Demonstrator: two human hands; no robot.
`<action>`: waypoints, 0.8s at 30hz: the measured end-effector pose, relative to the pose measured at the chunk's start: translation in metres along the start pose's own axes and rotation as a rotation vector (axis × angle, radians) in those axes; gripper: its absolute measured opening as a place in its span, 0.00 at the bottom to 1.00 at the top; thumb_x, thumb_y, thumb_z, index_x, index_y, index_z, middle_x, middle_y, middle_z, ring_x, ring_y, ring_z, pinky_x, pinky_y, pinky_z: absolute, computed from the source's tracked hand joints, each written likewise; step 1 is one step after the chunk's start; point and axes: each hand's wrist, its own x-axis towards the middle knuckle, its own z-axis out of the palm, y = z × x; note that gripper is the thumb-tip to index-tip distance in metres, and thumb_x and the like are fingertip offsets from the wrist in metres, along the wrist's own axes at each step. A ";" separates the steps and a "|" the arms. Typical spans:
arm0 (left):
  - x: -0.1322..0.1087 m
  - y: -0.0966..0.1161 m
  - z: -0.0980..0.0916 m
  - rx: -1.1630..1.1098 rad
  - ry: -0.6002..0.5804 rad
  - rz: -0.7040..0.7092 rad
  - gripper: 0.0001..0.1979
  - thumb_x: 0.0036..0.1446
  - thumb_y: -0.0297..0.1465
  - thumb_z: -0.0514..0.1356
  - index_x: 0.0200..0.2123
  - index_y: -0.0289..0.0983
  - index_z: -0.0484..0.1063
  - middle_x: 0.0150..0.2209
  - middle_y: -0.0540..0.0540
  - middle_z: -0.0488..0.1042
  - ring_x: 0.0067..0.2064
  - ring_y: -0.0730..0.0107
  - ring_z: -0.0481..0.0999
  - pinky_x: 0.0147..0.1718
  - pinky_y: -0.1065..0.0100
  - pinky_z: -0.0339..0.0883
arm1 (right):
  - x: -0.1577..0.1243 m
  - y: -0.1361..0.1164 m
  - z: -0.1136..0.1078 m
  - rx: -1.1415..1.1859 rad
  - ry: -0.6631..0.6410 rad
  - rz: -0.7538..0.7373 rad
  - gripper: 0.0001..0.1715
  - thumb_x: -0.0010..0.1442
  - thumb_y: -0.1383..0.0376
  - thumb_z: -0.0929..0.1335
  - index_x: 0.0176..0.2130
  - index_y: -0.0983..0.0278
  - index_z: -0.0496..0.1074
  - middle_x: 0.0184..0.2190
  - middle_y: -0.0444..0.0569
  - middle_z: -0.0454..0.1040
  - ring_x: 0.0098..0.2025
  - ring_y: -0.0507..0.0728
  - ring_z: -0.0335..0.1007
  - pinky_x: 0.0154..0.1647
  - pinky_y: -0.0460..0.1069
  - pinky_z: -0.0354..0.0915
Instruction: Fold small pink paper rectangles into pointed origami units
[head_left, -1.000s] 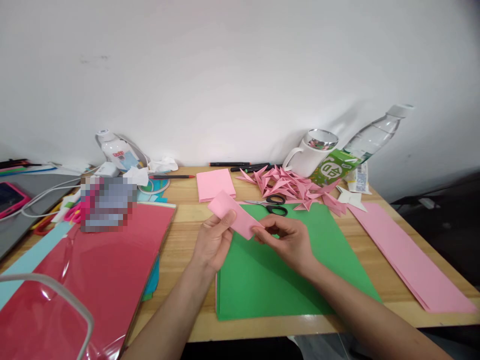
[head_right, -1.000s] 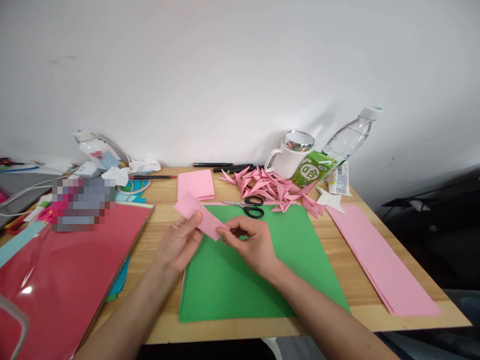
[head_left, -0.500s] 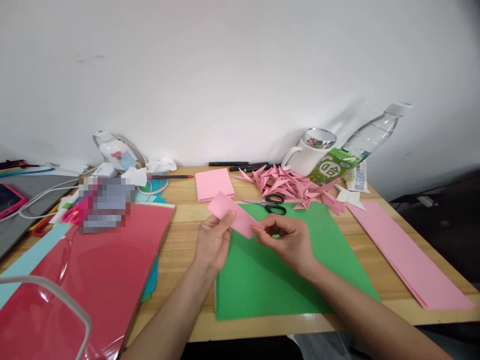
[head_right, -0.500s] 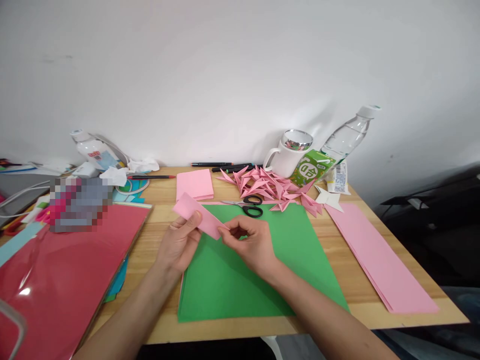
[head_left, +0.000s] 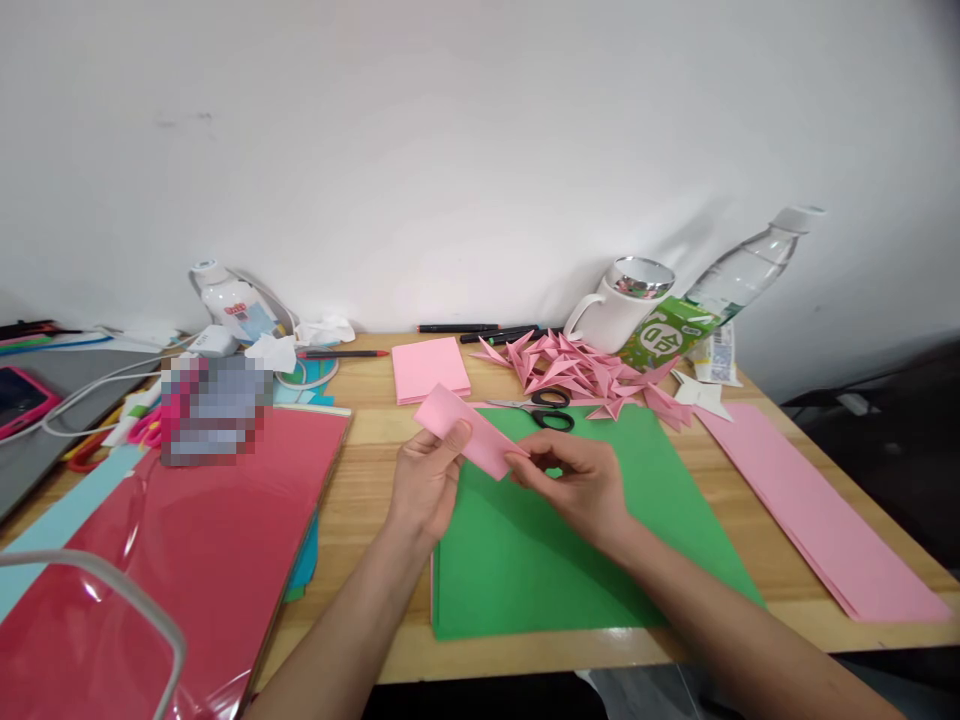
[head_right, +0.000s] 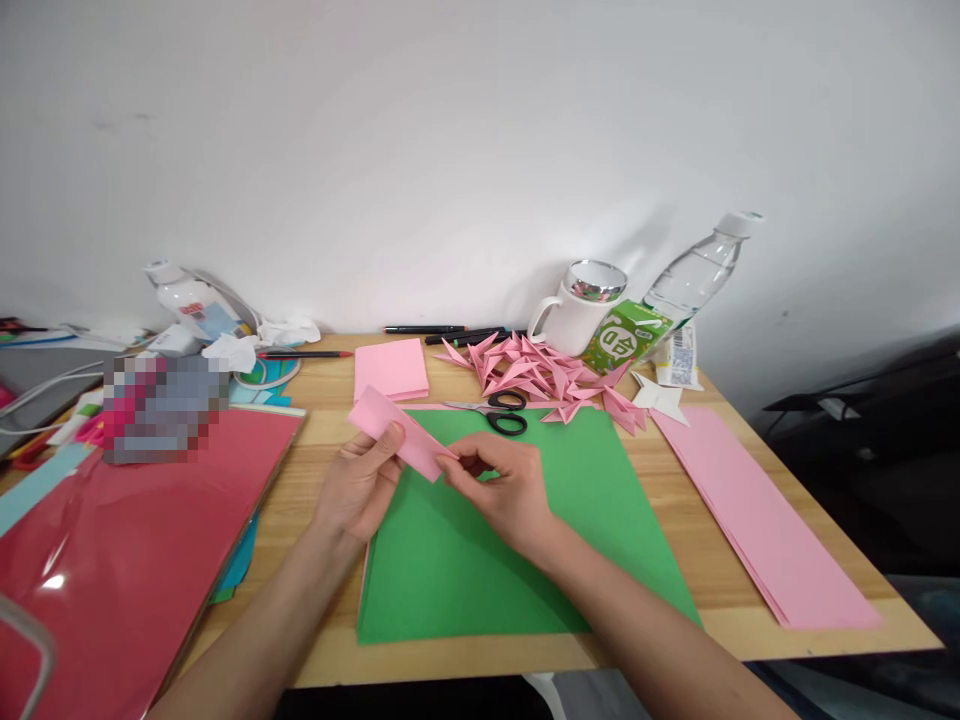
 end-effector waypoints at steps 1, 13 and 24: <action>0.000 0.000 0.000 -0.003 0.000 0.002 0.13 0.30 0.28 0.73 0.23 0.31 0.76 0.25 0.47 0.77 0.27 0.75 0.74 0.29 0.74 0.68 | 0.000 0.000 0.000 0.006 -0.002 0.002 0.08 0.54 0.65 0.68 0.26 0.67 0.73 0.18 0.46 0.72 0.19 0.50 0.66 0.19 0.44 0.64; 0.001 -0.002 -0.001 0.038 0.021 0.014 0.13 0.31 0.29 0.73 0.24 0.31 0.76 0.25 0.46 0.77 0.29 0.74 0.73 0.30 0.72 0.67 | 0.001 0.000 0.000 0.042 -0.044 0.052 0.11 0.55 0.63 0.67 0.25 0.66 0.72 0.18 0.46 0.72 0.19 0.50 0.67 0.19 0.44 0.64; -0.003 -0.009 -0.004 0.280 -0.037 0.075 0.11 0.34 0.30 0.71 0.24 0.32 0.77 0.24 0.46 0.78 0.27 0.73 0.72 0.29 0.72 0.65 | 0.004 0.005 0.000 -0.080 -0.088 0.053 0.10 0.55 0.61 0.67 0.29 0.65 0.74 0.24 0.48 0.75 0.26 0.52 0.68 0.24 0.45 0.64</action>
